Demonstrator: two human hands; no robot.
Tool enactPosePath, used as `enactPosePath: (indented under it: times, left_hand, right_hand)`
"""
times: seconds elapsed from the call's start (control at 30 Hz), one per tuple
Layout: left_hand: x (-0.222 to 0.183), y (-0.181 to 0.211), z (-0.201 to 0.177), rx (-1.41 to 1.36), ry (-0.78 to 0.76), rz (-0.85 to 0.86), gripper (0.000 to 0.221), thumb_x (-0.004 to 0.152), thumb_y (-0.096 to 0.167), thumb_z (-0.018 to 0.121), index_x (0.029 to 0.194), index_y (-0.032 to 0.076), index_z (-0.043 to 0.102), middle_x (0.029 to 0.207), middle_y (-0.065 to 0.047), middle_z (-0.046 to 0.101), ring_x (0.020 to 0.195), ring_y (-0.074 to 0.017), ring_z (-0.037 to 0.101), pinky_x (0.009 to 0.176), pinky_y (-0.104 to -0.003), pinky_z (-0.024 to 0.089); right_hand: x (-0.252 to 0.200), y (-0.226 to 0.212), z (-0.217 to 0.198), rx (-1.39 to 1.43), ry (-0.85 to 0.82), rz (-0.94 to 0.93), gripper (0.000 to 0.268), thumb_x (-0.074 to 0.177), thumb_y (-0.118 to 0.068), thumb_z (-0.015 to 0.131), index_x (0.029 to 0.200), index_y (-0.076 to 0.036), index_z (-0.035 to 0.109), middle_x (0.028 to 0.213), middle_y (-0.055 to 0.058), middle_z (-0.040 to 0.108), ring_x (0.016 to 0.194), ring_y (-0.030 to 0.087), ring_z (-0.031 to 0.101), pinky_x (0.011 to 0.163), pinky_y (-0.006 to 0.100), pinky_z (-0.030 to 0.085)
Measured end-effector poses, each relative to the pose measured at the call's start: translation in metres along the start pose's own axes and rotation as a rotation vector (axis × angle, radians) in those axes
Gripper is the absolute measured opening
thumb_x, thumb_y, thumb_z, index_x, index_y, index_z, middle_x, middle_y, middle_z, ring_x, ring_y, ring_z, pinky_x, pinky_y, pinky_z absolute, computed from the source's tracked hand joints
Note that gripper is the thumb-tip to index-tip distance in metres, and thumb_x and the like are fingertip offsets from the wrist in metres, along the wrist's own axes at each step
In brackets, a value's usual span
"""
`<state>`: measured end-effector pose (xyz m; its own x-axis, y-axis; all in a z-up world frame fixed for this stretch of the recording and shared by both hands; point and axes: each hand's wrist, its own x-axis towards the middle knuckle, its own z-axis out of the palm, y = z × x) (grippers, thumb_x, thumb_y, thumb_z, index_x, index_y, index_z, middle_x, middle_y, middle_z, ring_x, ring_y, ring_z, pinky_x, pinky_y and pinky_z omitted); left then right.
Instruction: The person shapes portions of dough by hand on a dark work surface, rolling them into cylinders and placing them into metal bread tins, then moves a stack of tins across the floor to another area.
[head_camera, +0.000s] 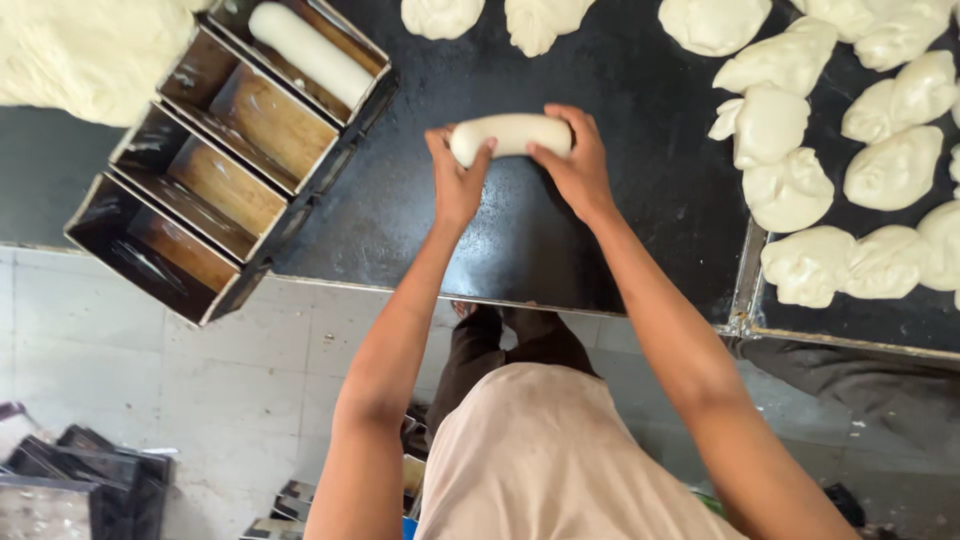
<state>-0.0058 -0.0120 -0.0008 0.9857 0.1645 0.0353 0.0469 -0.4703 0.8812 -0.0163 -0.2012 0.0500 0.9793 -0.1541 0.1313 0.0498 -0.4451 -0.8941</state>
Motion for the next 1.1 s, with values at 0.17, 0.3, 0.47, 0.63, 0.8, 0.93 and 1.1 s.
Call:
enactPosePath:
  times: [0.17,0.3,0.47,0.63,0.8,0.93,1.1]
  left_hand:
    - [-0.043,0.024,-0.037,0.125,-0.177,0.155,0.082,0.075,0.031,0.088,0.135,-0.006,0.045,0.13,-0.023,0.051,0.122,-0.0396,0.045,0.099,-0.056,0.032]
    - [-0.05,0.037,-0.02,0.383,-0.214,0.495,0.073,0.08,0.035,0.082,0.138,0.003,0.051,0.148,-0.023,0.048,0.144,-0.0428,0.034,0.114,-0.057,0.025]
    - [0.029,-0.004,0.063,0.544,-0.355,0.979,0.053,0.1,0.024,0.065,0.145,-0.002,0.055,0.143,-0.023,0.061,0.133,-0.0371,0.06,0.119,-0.048,0.045]
    - [0.14,-0.02,0.121,0.493,-0.268,0.95,0.013,0.089,0.027,0.068,0.086,0.015,0.066,0.085,-0.012,0.07,0.08,-0.0327,0.067,0.077,-0.049,0.051]
    - [0.035,0.009,0.043,0.41,-0.324,0.817,0.042,0.096,0.019,0.059,0.131,-0.004,0.055,0.125,-0.021,0.061,0.121,-0.0392,0.054,0.105,-0.056,0.038]
    - [-0.055,0.021,0.001,0.015,-0.305,0.579,0.053,0.108,-0.001,0.043,0.16,-0.006,0.029,0.169,-0.026,0.028,0.162,-0.0406,0.022,0.135,-0.06,0.013]
    - [0.032,0.022,0.054,0.312,0.017,0.537,0.054,0.104,-0.006,0.044,0.157,-0.001,0.035,0.169,-0.022,0.026,0.161,-0.0399,0.021,0.134,-0.062,0.012]
  right_hand:
    - [-0.075,-0.014,-0.046,-0.577,-0.064,0.089,0.054,0.087,-0.041,0.085,0.125,-0.008,0.065,0.127,0.01,0.064,0.126,0.034,0.055,0.107,0.05,0.038]
    - [-0.093,-0.016,-0.027,-0.633,0.222,-0.235,0.078,0.094,-0.056,0.068,0.145,0.002,0.054,0.156,0.026,0.045,0.143,0.042,0.046,0.114,0.055,0.033]
    - [0.024,0.025,0.011,-0.493,0.028,-0.894,0.087,0.094,-0.077,0.055,0.135,0.0,0.06,0.135,0.021,0.064,0.125,0.037,0.064,0.105,0.047,0.053]
    - [0.149,0.099,0.015,-0.518,-0.027,-0.623,0.07,0.096,-0.077,0.052,0.102,-0.008,0.065,0.09,0.009,0.069,0.078,0.033,0.066,0.068,0.044,0.05]
    - [-0.002,0.049,0.013,-0.557,0.074,-0.357,0.069,0.111,-0.055,0.037,0.151,0.0,0.048,0.138,0.017,0.061,0.126,0.035,0.055,0.112,0.054,0.033]
    - [-0.068,-0.001,0.015,-0.429,0.055,-0.299,0.069,0.114,-0.044,0.027,0.159,0.007,0.034,0.164,0.025,0.039,0.157,0.043,0.027,0.127,0.063,0.005]
    - [0.072,0.021,0.045,-0.971,0.027,-0.666,0.04,0.107,-0.028,0.058,0.141,-0.006,0.061,0.151,0.015,0.054,0.143,0.035,0.042,0.115,0.068,0.024]
